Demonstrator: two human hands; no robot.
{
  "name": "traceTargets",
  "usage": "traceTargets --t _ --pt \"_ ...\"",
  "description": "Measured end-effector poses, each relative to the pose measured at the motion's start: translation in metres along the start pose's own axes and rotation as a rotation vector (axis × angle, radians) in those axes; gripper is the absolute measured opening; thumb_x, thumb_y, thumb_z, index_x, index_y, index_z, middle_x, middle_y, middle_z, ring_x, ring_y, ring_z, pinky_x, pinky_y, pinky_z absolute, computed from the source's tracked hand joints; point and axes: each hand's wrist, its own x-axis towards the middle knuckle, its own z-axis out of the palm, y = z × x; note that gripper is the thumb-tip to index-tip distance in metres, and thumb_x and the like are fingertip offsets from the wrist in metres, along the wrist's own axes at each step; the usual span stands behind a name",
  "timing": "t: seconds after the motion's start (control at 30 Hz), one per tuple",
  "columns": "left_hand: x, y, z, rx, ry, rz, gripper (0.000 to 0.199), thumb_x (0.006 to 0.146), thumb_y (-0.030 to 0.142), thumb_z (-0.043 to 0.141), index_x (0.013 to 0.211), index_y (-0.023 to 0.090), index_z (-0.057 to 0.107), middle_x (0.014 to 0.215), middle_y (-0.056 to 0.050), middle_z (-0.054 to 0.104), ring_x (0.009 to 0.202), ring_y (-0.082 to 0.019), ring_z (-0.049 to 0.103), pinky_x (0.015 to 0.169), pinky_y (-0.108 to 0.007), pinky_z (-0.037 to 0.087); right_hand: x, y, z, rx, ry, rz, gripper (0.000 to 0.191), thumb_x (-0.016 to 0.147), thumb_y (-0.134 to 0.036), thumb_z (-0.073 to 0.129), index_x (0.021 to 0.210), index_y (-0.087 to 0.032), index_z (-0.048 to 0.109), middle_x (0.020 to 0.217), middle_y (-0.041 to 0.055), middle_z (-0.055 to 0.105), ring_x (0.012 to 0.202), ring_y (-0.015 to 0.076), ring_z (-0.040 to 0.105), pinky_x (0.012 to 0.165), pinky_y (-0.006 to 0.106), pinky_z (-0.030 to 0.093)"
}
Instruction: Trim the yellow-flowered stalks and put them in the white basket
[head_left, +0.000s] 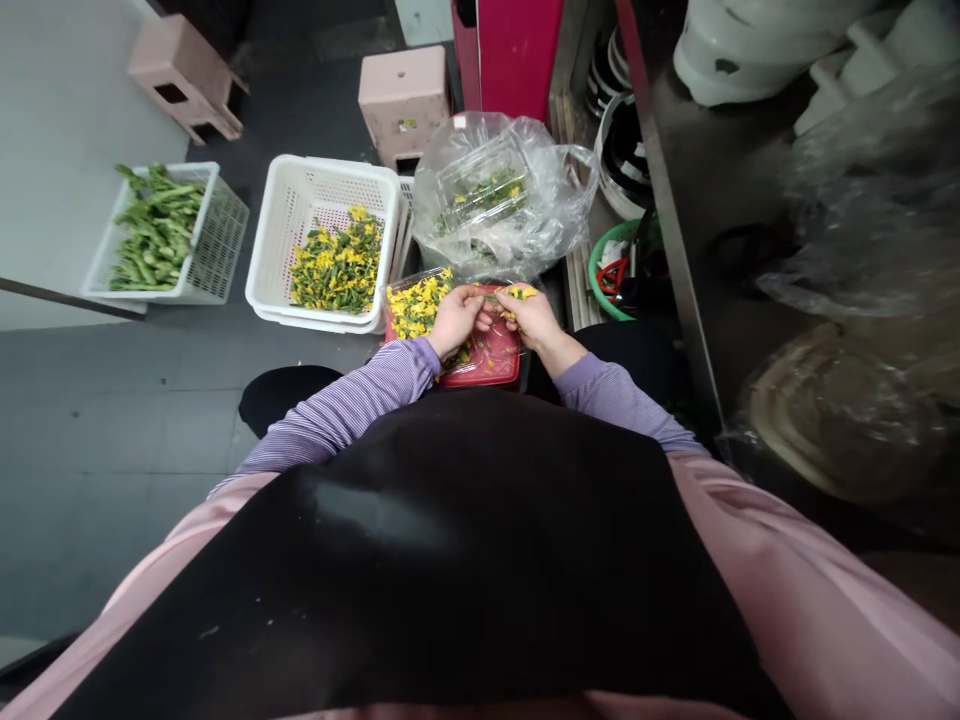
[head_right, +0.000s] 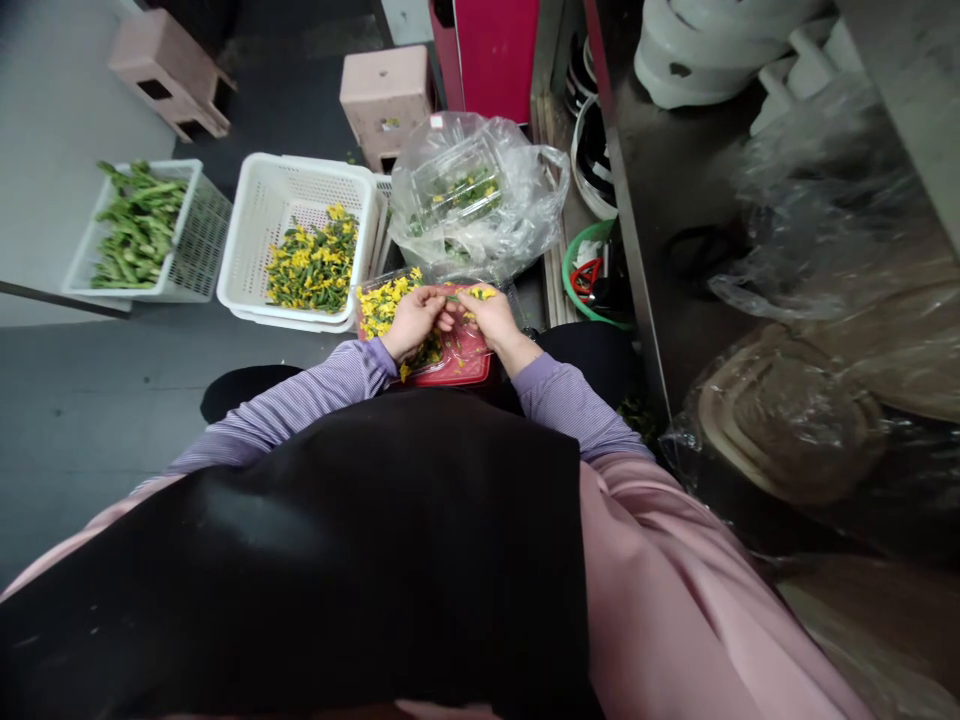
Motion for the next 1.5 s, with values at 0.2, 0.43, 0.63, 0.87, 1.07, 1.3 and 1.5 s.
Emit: traceTargets --t 0.2,0.43,0.63,0.87,1.07,1.3,1.5 --pt "-0.003 0.008 -0.005 0.013 -0.068 -0.024 0.017 0.098 0.006 0.057 0.083 0.013 0.058 0.063 0.004 0.064 0.047 -0.005 0.058 0.053 -0.017 0.050 0.001 -0.014 -0.008 -0.049 0.009 -0.039 0.033 0.078 -0.023 0.086 0.079 -0.020 0.053 0.054 -0.0079 0.054 0.041 0.0035 0.041 0.038 0.014 0.025" --pt "0.001 0.009 -0.006 0.172 -0.131 0.077 0.021 0.094 0.004 0.062 0.077 0.014 0.059 0.051 0.006 0.060 0.042 -0.006 0.056 0.050 -0.015 0.045 0.001 -0.019 -0.016 -0.040 -0.120 0.057 0.030 0.077 -0.014 0.085 0.073 -0.017 0.055 0.051 -0.0048 0.054 0.040 0.0030 0.037 0.036 0.013 0.021" --pt "0.005 0.012 -0.016 0.225 -0.241 0.092 0.017 0.093 0.007 0.067 0.077 0.012 0.065 0.053 0.003 0.063 0.042 -0.006 0.057 0.050 -0.016 0.047 0.001 -0.020 -0.018 0.003 -0.172 0.107 0.025 0.079 -0.013 0.083 0.074 -0.015 0.059 0.052 -0.0026 0.054 0.040 0.0035 0.040 0.036 0.013 0.020" --pt "-0.004 0.019 -0.011 0.045 -0.213 0.003 0.018 0.096 0.009 0.065 0.079 0.010 0.065 0.059 0.001 0.067 0.044 -0.006 0.058 0.051 -0.018 0.051 0.001 -0.023 -0.017 0.050 -0.188 0.121 0.026 0.084 -0.011 0.079 0.074 -0.015 0.056 0.051 -0.0040 0.052 0.039 0.0019 0.035 0.036 0.013 0.022" --pt "-0.004 0.019 -0.007 0.045 -0.198 0.010 0.014 0.090 0.006 0.072 0.079 0.010 0.064 0.055 0.003 0.065 0.044 -0.006 0.059 0.051 -0.016 0.053 0.003 -0.017 -0.014 0.036 -0.125 0.010 0.037 0.078 -0.023 0.088 0.080 -0.019 0.052 0.054 -0.0063 0.053 0.040 0.0029 0.038 0.036 0.013 0.022" --pt "0.004 0.024 -0.006 0.044 -0.259 -0.012 0.014 0.091 0.010 0.072 0.078 0.010 0.067 0.060 0.000 0.067 0.047 -0.006 0.057 0.053 -0.018 0.051 0.005 -0.018 -0.017 0.073 -0.202 0.028 0.038 0.081 -0.030 0.088 0.084 -0.020 0.051 0.058 -0.0074 0.050 0.042 0.0026 0.034 0.038 0.015 0.022" --pt "0.027 0.009 -0.016 0.490 -0.275 0.129 0.018 0.088 0.020 0.076 0.072 0.015 0.070 0.069 -0.004 0.068 0.075 -0.016 0.070 0.079 -0.025 0.054 -0.008 -0.050 -0.022 0.228 -0.188 0.097 0.027 0.103 -0.026 0.058 0.080 -0.022 0.045 0.061 -0.0066 0.042 0.045 0.0057 0.026 0.041 0.018 0.021"
